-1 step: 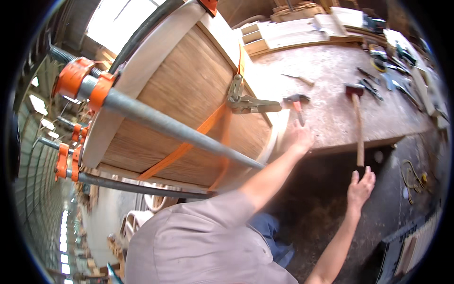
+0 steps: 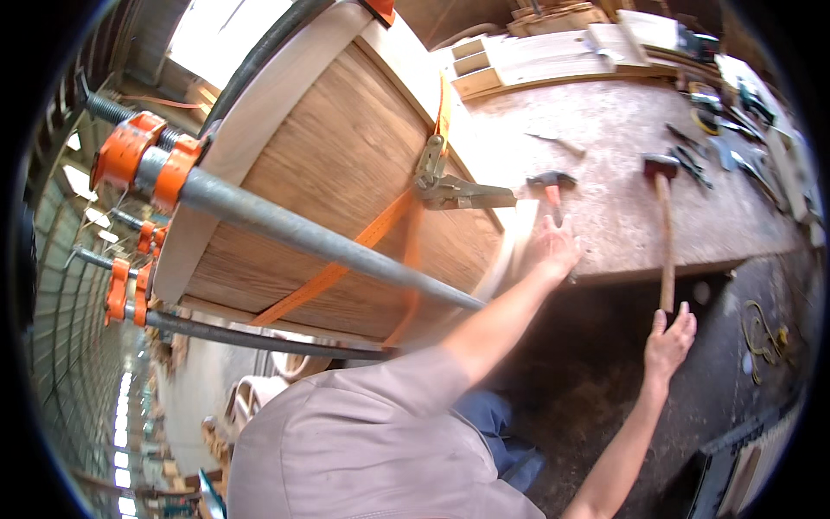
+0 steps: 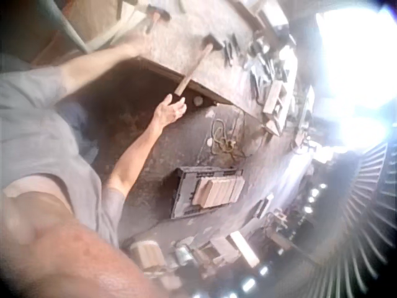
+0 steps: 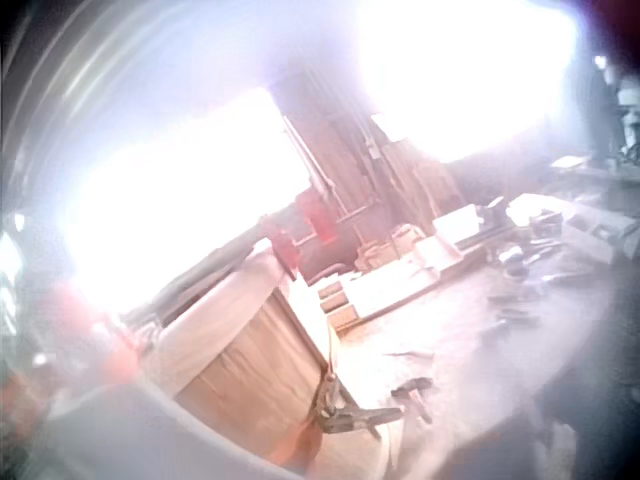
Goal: The person assembles a wooden barrel by inserting staves into a clamped circular frame and securing them with a hammer. They repeatedly adjust orange clamps and a tension strap around the barrel to maintain alignment while adding more staves.
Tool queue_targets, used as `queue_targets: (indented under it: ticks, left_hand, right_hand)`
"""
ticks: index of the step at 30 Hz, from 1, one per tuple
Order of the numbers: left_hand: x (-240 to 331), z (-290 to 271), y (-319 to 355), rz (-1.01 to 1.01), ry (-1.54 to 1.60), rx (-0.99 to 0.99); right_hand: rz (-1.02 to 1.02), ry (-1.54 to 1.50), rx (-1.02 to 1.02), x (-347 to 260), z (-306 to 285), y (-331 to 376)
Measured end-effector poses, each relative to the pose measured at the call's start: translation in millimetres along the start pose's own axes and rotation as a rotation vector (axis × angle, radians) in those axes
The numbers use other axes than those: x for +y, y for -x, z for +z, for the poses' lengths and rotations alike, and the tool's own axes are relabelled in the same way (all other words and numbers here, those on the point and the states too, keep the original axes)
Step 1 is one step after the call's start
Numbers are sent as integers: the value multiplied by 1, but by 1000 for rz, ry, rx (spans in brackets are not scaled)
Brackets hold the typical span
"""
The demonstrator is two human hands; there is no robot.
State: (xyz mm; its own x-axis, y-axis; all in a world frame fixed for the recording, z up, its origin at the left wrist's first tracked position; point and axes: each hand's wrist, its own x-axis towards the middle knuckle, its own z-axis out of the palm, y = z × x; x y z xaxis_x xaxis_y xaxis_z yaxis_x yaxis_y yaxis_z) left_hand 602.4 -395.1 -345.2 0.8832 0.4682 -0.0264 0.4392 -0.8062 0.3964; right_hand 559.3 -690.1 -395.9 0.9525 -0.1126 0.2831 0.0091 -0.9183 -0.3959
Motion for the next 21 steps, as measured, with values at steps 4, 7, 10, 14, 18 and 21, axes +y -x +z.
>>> queue_targets:
  ticks: [4,7,10,14,18,21]
  left_hand:
    - [-32,44,-56,-161,63,171]
    - [-66,76,-65,-248,304,412]
    - [-35,37,-40,-239,516,222]
    - [-22,15,36,-98,628,289]
    - [6,12,41,-112,516,388]
    - [18,23,24,-141,723,301]
  right_hand:
    - [-6,-98,-272,-15,38,-67]
    - [-17,12,-477,-23,67,-102]
    - [120,-231,-507,9,94,-128]
    - [313,-841,-761,19,93,-139]
    - [362,-1111,-870,16,77,-139]
    - [380,-1093,-725,34,63,-123]
